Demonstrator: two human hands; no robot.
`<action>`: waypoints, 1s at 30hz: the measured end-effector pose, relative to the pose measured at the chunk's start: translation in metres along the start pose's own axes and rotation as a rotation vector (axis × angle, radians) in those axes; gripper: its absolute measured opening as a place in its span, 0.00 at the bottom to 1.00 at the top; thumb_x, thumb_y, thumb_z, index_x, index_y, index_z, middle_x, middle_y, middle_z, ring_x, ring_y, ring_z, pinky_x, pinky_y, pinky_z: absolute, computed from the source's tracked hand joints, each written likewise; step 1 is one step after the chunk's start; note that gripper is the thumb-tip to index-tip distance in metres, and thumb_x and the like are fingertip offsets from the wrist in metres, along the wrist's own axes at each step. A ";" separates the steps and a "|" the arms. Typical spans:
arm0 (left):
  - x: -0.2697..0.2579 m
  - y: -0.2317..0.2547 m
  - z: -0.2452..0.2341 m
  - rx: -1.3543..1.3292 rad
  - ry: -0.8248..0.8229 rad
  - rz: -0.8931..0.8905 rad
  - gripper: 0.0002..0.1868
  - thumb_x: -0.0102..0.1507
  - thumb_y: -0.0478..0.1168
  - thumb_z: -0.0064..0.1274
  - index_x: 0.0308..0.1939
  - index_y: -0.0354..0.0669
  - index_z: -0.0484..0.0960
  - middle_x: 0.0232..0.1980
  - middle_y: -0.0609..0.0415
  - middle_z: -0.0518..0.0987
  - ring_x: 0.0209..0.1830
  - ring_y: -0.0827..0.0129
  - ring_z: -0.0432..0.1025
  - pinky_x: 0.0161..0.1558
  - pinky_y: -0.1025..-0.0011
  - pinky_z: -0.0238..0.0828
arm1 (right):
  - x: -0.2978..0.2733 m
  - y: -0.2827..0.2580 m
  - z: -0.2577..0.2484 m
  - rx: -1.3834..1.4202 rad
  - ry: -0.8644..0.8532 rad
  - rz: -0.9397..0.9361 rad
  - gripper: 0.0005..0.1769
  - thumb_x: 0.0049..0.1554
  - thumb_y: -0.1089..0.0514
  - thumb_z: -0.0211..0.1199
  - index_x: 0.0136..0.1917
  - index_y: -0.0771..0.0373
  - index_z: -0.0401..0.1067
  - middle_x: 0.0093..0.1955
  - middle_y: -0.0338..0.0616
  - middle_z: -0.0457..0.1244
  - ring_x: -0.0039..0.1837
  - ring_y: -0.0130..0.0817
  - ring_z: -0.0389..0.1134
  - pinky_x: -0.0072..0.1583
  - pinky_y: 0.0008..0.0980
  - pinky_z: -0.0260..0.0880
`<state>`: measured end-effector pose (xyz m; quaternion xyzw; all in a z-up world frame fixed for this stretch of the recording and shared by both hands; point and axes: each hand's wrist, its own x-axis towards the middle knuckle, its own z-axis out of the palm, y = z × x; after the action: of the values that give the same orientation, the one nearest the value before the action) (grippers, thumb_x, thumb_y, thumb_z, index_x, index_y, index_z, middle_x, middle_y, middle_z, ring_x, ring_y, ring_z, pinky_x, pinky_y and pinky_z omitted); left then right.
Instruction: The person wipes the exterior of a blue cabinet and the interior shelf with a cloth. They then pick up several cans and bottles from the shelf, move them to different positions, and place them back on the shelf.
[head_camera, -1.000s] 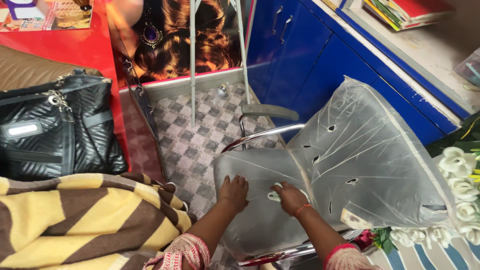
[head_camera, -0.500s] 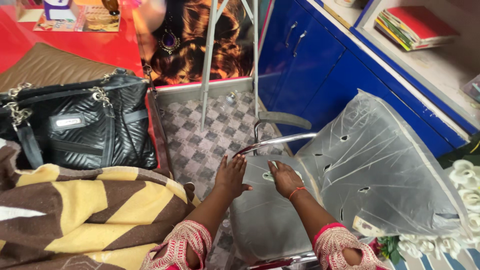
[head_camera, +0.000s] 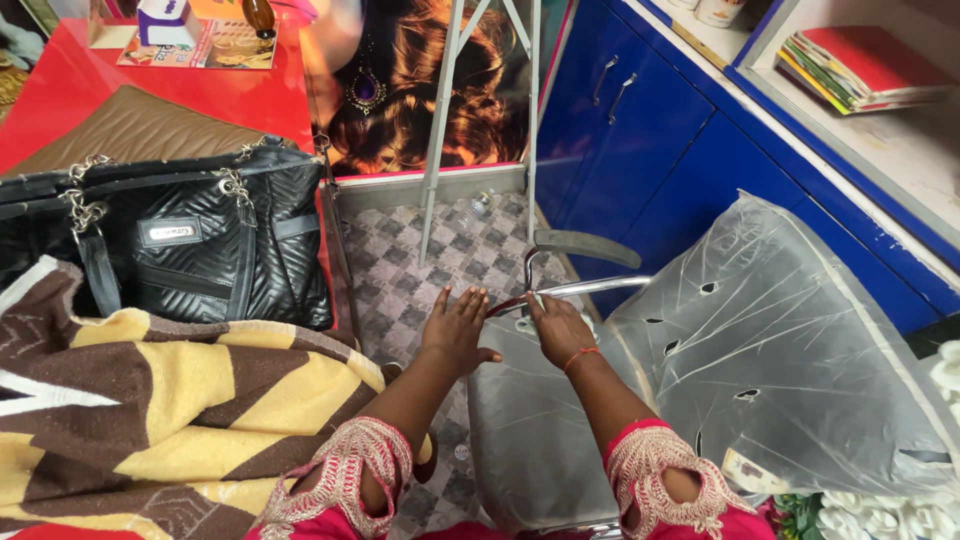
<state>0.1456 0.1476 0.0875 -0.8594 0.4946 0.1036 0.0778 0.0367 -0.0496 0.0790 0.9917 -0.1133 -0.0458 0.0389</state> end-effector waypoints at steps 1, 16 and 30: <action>0.000 -0.003 -0.002 -0.002 -0.003 -0.004 0.58 0.61 0.80 0.32 0.82 0.47 0.39 0.86 0.59 0.37 0.85 0.70 0.29 0.78 0.48 0.20 | 0.004 0.000 -0.001 0.017 0.003 -0.001 0.34 0.57 0.70 0.50 0.77 0.62 0.56 0.75 0.55 0.57 0.72 0.53 0.60 0.73 0.43 0.57; 0.021 -0.074 -0.012 -0.049 0.001 -0.162 0.58 0.62 0.79 0.31 0.81 0.44 0.37 0.86 0.57 0.36 0.84 0.70 0.28 0.78 0.50 0.20 | 0.118 -0.014 0.005 -0.276 0.197 -0.023 0.31 0.59 0.62 0.52 0.76 0.61 0.60 0.66 0.50 0.63 0.69 0.48 0.62 0.73 0.48 0.56; 0.089 -0.174 -0.037 -0.112 -0.019 -0.317 0.57 0.63 0.78 0.29 0.81 0.42 0.38 0.85 0.54 0.36 0.84 0.65 0.29 0.78 0.50 0.20 | 0.294 -0.056 0.020 -0.291 0.216 -0.141 0.31 0.60 0.59 0.51 0.76 0.61 0.59 0.67 0.49 0.62 0.69 0.47 0.62 0.74 0.50 0.53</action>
<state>0.3433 0.1516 0.1060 -0.9286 0.3455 0.1257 0.0502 0.3323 -0.0640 0.0301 0.9803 -0.0309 0.0425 0.1903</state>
